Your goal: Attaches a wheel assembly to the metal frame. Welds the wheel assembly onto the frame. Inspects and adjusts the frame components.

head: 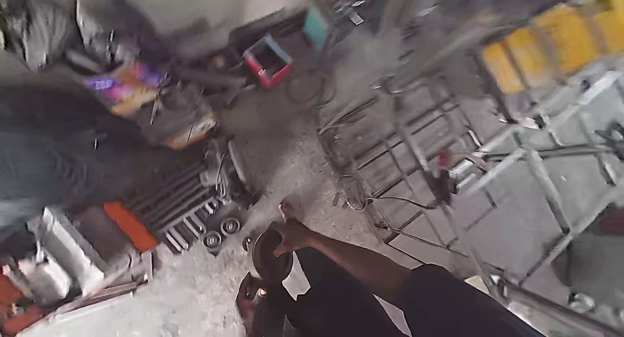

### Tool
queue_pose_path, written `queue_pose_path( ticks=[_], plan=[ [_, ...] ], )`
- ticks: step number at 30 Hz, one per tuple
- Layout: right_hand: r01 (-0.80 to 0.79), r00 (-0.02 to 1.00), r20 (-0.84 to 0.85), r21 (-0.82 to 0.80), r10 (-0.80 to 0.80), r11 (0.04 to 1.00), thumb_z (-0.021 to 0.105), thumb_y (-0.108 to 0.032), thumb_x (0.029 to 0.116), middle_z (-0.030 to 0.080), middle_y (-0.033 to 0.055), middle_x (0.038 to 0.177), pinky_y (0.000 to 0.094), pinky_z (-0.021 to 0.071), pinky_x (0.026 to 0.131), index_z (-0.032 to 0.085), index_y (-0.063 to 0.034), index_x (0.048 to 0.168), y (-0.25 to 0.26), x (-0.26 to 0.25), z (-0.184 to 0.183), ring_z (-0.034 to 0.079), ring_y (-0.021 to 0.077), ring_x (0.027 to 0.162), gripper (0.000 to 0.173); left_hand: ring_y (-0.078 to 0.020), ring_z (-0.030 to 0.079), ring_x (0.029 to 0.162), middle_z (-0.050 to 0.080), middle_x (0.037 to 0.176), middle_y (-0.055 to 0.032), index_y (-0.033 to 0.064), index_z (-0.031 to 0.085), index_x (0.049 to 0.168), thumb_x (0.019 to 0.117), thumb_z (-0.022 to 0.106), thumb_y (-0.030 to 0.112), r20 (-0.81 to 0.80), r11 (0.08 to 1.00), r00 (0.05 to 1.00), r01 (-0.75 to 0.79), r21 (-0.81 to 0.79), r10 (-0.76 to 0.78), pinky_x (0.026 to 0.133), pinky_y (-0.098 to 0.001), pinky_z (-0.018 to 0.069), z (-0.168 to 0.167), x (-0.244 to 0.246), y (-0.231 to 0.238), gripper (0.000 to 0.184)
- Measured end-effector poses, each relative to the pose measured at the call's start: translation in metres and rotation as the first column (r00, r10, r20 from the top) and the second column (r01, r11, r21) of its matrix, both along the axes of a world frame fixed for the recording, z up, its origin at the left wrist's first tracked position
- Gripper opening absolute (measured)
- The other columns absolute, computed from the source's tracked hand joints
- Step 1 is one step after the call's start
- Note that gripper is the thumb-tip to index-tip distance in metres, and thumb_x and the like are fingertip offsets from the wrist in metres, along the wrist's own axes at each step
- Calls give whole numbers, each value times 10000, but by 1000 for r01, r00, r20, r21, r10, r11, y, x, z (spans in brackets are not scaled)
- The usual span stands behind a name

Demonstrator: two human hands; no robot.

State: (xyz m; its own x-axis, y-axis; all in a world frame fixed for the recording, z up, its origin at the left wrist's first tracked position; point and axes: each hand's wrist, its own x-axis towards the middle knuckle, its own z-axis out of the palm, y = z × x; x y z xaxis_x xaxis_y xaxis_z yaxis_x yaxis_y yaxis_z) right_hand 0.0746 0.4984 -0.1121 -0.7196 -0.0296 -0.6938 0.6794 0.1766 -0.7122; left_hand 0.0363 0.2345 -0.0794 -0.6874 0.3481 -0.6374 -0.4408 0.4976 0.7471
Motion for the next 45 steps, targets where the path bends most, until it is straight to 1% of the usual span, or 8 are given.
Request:
queue_pose_path(
  ticks=[4,7,13,21,28,32,34,45],
  plan=[
    [298,951,-77,-32,-300,954,828,-261,834,666,251,1196,642,513,927,462,-97,1454,5,82,108,663,409,1092,738,-38,655,739,694,938,-63,-75,522,1315,763,747,187,20,975,975,221,7,-221,695,-272,588,100,19,53,651],
    [532,840,-128,9,-527,847,839,-304,802,662,234,1200,629,524,921,463,-116,1455,-10,158,156,663,387,1087,778,-53,483,439,604,659,-14,-30,549,1236,837,736,101,40,924,925,376,68,-379,413,-244,448,140,47,71,460],
    [870,492,-261,195,-830,454,838,-387,782,698,195,1063,629,550,826,498,-116,1386,-95,299,210,695,371,974,744,-63,464,417,554,593,10,57,577,1114,892,716,110,85,700,707,664,263,-702,394,-241,434,170,124,78,267],
    [988,71,-277,152,-958,29,783,-388,800,711,144,992,578,570,776,447,-184,1446,-181,432,245,706,309,862,756,-79,432,396,573,601,-54,7,652,1021,811,795,183,118,441,429,815,377,-895,365,-242,386,202,241,97,308],
    [959,-137,-592,121,-794,-256,812,-491,827,620,120,1309,414,602,892,443,-137,1480,-207,528,257,691,187,1027,829,-95,522,455,644,697,-103,-23,648,1037,848,747,171,138,366,341,821,439,-930,404,-242,454,238,370,147,289],
    [927,-112,-712,176,-693,-331,881,-530,732,356,242,1585,424,548,1026,490,-114,1489,-202,608,261,502,306,1380,948,-156,638,590,697,835,-142,-16,612,1152,891,712,186,131,311,282,841,443,-950,512,-293,551,253,471,186,345],
    [903,-83,-733,230,-675,-362,900,-548,692,254,286,1627,465,553,1017,465,-127,1514,-190,655,261,480,363,1401,1021,-163,652,616,699,860,-147,-15,596,1183,917,696,183,126,283,253,839,465,-959,533,-301,567,259,527,206,346],
    [864,-9,-748,328,-663,-382,808,-425,853,398,244,1579,472,526,1052,483,-82,1509,-110,830,251,543,346,1354,808,-149,603,577,690,836,-146,-31,645,1110,911,753,143,-33,264,298,887,380,-954,481,-273,496,295,723,275,286]
  ],
)
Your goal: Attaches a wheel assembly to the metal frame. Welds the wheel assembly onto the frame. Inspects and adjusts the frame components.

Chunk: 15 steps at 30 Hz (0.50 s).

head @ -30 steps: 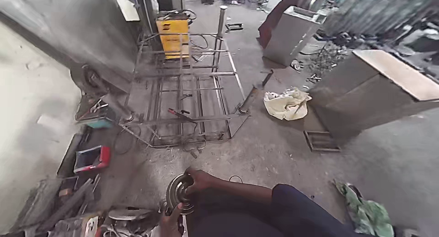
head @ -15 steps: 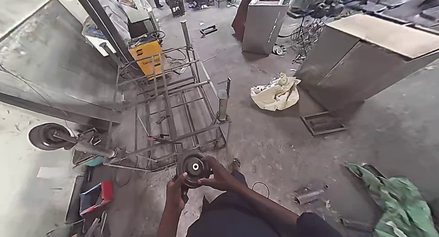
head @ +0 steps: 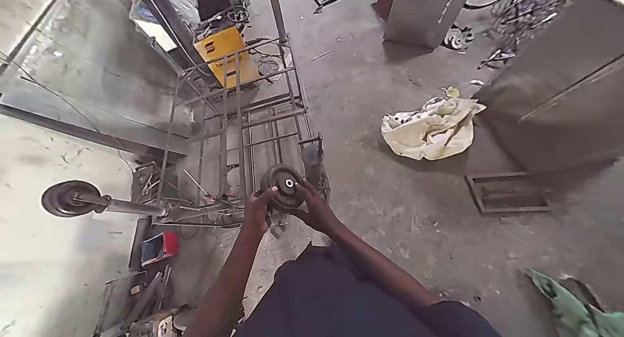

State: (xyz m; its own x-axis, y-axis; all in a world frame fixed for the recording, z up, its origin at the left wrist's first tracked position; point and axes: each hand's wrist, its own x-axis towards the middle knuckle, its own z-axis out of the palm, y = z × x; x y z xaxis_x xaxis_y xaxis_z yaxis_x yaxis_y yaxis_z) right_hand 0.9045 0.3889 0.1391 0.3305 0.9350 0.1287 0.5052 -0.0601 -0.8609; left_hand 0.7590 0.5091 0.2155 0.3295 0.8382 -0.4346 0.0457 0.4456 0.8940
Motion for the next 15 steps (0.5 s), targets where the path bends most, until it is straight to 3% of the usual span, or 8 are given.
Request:
queue_pose_path(
  ticks=[4,6,12,15],
  plan=[
    [-14,1000,19,-16,15,1000,851,-455,794,377,236,1589,492,526,1048,410,-93,1550,29,23,-6,533,353,1356,947,-134,560,554,681,813,-123,-2,668,1104,883,806,215,-114,998,993,-24,57,31,466,-259,447,5,30,20,340],
    [18,999,44,-3,-18,1000,822,-452,827,403,213,1579,481,514,1068,426,-86,1539,46,30,-10,536,328,1358,893,-114,527,508,674,782,-106,10,684,1066,864,831,280,-157,997,987,-21,73,33,429,-241,413,6,42,33,368],
    [128,990,56,-20,-127,992,815,-377,833,487,189,1533,499,535,1031,453,-74,1530,82,45,4,583,322,1314,842,-124,583,582,703,847,-90,50,698,1081,832,850,404,-228,991,974,33,132,-2,486,-262,455,12,73,69,459],
    [169,986,6,-3,-169,986,807,-339,839,554,179,1470,511,531,1031,464,-44,1512,93,49,4,623,319,1255,812,-153,623,678,709,905,-102,36,676,1109,826,851,438,-294,978,953,121,171,-67,568,-311,502,18,88,84,522]
  ],
)
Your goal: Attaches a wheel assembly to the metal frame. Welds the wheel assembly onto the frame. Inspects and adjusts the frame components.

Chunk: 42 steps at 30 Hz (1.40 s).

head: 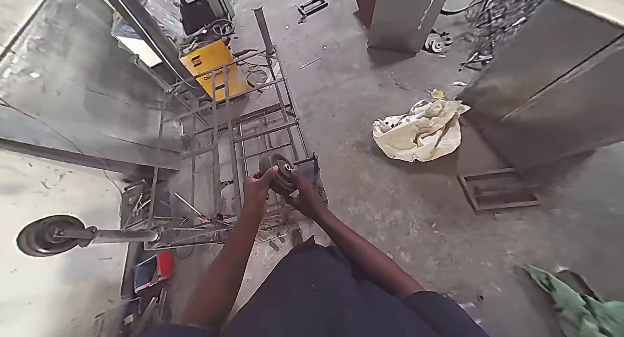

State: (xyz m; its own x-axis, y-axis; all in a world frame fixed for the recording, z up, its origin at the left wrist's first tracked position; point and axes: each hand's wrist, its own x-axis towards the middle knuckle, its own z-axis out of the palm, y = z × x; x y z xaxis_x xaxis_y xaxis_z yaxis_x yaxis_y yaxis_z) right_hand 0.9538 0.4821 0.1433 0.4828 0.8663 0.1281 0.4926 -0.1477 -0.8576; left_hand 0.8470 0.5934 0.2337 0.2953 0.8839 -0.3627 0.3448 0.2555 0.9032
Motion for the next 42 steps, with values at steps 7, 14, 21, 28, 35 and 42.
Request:
queue_pose_path(
  ticks=[7,14,21,28,35,42],
  plan=[
    [115,992,-60,4,-114,993,813,-348,829,671,149,1294,501,547,1005,514,-50,1464,8,0,-6,673,271,1159,762,-114,544,584,661,823,-76,34,668,1028,800,878,430,-76,990,989,132,56,-127,513,-280,452,1,19,16,503],
    [184,981,-92,151,-172,971,836,-306,800,702,165,1203,455,569,976,549,11,1397,6,-5,-12,699,247,1091,734,-125,556,576,657,798,-75,31,678,1031,783,895,414,-133,965,971,218,147,-200,516,-298,469,6,21,15,506],
    [238,943,-305,328,-136,914,857,-186,785,693,172,1205,398,609,970,527,57,1332,9,-7,-23,709,193,1093,684,-154,710,810,738,906,-57,49,714,1134,746,910,441,-110,923,950,309,228,-291,782,-393,614,3,19,15,585],
    [405,848,-478,309,-228,860,814,-146,786,711,117,1070,390,631,862,519,3,1175,-7,5,-16,722,179,977,510,-104,647,707,720,885,3,146,698,1268,927,700,529,-272,770,828,557,310,-490,689,-358,573,9,37,2,513],
    [485,739,-650,328,-179,810,819,-70,801,652,183,1220,418,645,860,455,30,1258,-17,11,-11,717,257,1018,593,-152,705,719,737,961,-47,110,721,1178,1011,655,291,-105,795,835,547,262,-540,669,-334,619,-8,32,15,255],
    [493,713,-678,305,-178,815,842,-50,800,649,193,1209,408,662,801,430,36,1285,-22,13,-3,736,264,940,642,-127,594,621,669,933,-92,39,574,1231,1054,560,223,202,881,978,142,-450,-54,522,-249,490,-38,11,12,256]
  ],
)
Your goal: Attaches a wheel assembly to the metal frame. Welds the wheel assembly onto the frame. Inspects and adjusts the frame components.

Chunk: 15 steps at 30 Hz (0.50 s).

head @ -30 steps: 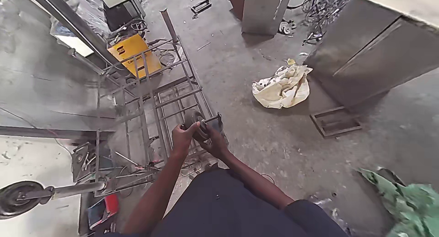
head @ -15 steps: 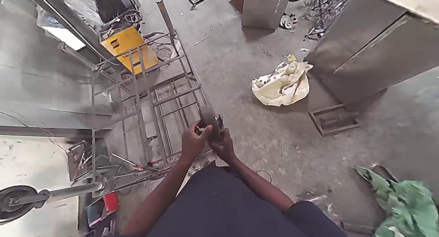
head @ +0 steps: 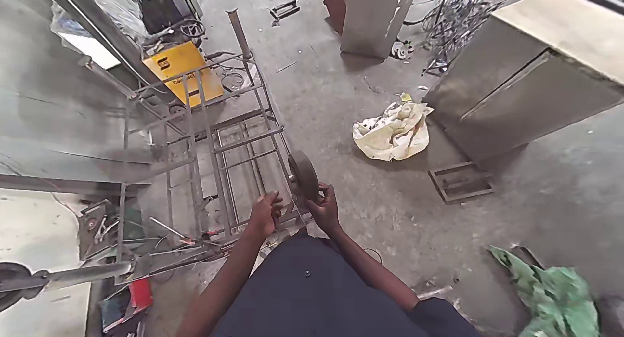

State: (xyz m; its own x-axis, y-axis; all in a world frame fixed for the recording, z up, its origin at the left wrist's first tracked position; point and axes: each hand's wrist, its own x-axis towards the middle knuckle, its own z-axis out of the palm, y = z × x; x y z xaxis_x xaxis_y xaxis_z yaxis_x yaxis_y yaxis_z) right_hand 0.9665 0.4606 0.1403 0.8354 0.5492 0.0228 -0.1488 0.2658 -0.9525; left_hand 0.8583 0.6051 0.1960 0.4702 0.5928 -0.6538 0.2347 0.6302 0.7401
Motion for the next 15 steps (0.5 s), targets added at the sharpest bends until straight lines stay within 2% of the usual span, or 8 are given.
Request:
queue_pose_path(
  ticks=[1,3,6,9,10,11,13,15],
  plan=[
    [-1,1000,1,-2,1,1000,848,-47,796,656,192,1201,410,665,804,438,35,1279,0,0,1,739,267,939,639,-141,604,647,663,933,-92,44,574,1232,1050,541,192,0,998,1000,-10,-67,10,535,-266,498,-4,-5,-2,236],
    [-3,1000,-1,-12,3,1000,848,-47,793,661,192,1195,410,665,805,447,32,1262,0,0,3,741,268,936,622,-160,630,713,660,979,-100,39,564,1308,1050,512,125,21,996,998,58,-62,-57,585,-284,522,-8,-13,-6,277],
    [-7,1000,18,-38,8,999,854,-75,793,650,180,1193,401,662,799,446,37,1269,-1,1,1,734,246,927,637,-127,576,690,625,947,-73,27,535,1370,1050,537,115,110,973,978,161,165,-180,607,-268,509,-11,-13,-7,332],
    [-1,1000,31,-61,3,998,864,-107,791,658,171,1178,392,659,786,467,22,1257,-2,2,-1,733,237,910,626,-107,516,598,608,825,-42,57,622,1312,1015,640,194,51,875,968,198,441,-245,541,-264,462,-7,2,1,328],
    [0,999,33,-63,2,998,865,-109,791,662,168,1172,388,659,785,471,18,1250,-2,3,0,733,233,905,617,-109,523,594,625,829,-40,82,659,1277,1002,667,227,0,834,967,220,506,-255,529,-267,462,-6,9,5,310],
    [2,999,33,-67,0,998,867,-106,790,670,169,1171,388,661,783,479,18,1248,-3,2,2,738,234,900,612,-115,552,626,661,866,-41,101,684,1243,999,675,253,-53,790,960,256,557,-274,566,-285,480,-4,15,8,288],
    [6,1000,29,-75,-4,997,872,-112,790,681,167,1161,386,663,774,484,18,1246,-2,1,4,743,233,883,613,-118,600,676,710,897,-37,103,715,1170,1000,682,270,-108,729,944,311,610,-312,640,-309,517,-2,26,11,240],
    [13,1000,28,-68,-11,998,871,-103,790,670,165,1165,382,665,768,488,21,1241,-2,2,7,740,230,872,605,-102,583,645,703,840,-21,97,732,1141,994,694,243,-92,717,937,318,620,-337,626,-293,504,-4,35,15,210]
  ],
)
